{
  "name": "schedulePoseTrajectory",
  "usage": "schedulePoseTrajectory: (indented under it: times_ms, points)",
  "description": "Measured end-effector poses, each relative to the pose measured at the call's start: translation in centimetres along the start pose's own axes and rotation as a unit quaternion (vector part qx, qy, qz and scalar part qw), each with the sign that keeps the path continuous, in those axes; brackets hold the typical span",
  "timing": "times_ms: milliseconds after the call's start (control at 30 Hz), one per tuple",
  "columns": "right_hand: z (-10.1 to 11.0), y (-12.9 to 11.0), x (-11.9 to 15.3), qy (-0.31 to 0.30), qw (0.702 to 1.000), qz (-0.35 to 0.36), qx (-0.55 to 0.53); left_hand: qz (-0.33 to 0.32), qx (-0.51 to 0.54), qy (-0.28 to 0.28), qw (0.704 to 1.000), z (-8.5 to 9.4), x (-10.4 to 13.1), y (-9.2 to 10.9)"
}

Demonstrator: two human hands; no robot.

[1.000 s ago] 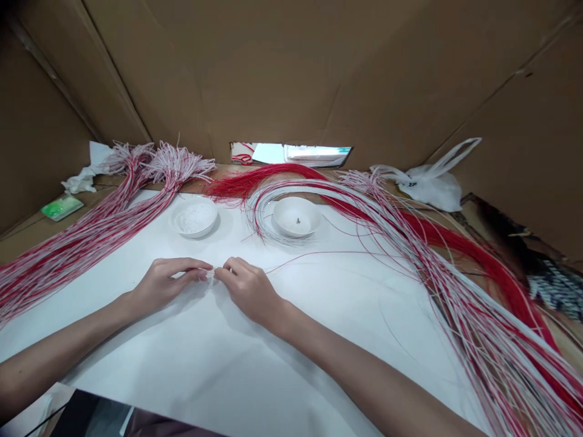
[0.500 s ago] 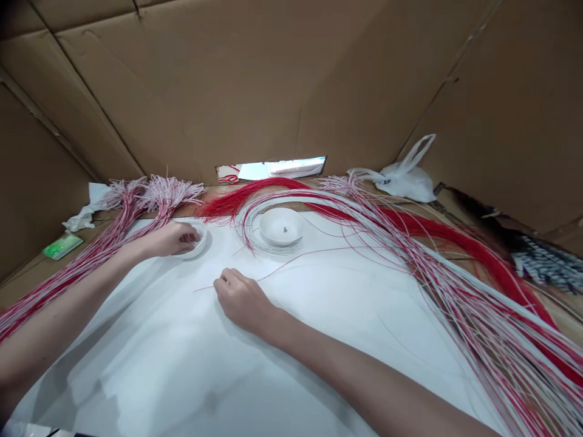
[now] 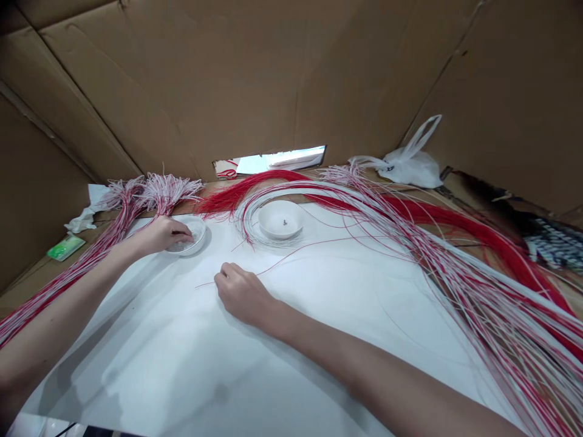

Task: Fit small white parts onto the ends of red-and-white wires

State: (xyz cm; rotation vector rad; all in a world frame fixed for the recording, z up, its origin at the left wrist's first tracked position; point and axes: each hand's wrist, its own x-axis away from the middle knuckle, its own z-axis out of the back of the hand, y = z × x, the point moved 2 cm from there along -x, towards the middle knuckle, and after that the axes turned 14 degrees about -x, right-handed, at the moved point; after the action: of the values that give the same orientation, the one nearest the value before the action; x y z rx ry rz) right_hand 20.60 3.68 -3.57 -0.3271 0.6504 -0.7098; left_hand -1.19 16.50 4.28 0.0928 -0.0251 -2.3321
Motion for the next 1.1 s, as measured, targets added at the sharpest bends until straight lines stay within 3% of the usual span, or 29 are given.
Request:
schedulePoseTrajectory:
  times_ms: [100,233,333,433,533,600,733,867,900,1000,1100]
  points:
    - [0.0,0.0,0.0,0.005,1.000,-0.004,-0.003,0.004,-0.005,0.032,0.999,1.1,0.7,0.9]
    - [0.0,0.1,0.0,0.024,1.000,-0.013,-0.005,-0.017,0.014,0.085,0.996,2.4,3.1,4.2]
    - [0.2,0.0,0.0,0.055,0.998,-0.026,0.005,-0.057,0.049,0.046,0.996,1.1,4.9,6.4]
    - [0.5,0.0,0.1,0.100,0.994,-0.047,0.003,-0.070,0.046,0.011,0.996,-1.5,5.9,7.0]
    - [0.6,0.0,0.1,0.133,0.989,-0.058,-0.004,-0.063,0.053,-0.012,0.996,-3.7,6.1,6.7]
    - [0.6,0.0,0.1,0.142,0.988,-0.061,-0.009,-0.059,0.055,-0.023,0.996,-4.0,6.0,6.7]
    - [0.5,0.1,0.0,0.139,0.988,-0.067,-0.011,-0.070,0.065,-0.017,0.995,-1.5,5.3,6.6]
    - [0.5,0.2,0.1,0.136,0.989,-0.063,-0.012,0.000,0.016,0.064,0.998,1.8,3.2,4.1]
    - [0.5,0.2,0.1,0.136,0.989,-0.062,-0.012,0.021,-0.005,0.057,0.998,2.0,2.6,3.1]
    - [0.4,0.2,0.1,0.133,0.989,-0.064,-0.012,0.016,-0.021,-0.060,0.998,1.2,0.7,0.7]
    - [0.4,0.2,0.1,0.129,0.989,-0.068,-0.012,0.004,-0.017,-0.096,0.995,-0.1,-0.3,-0.3]
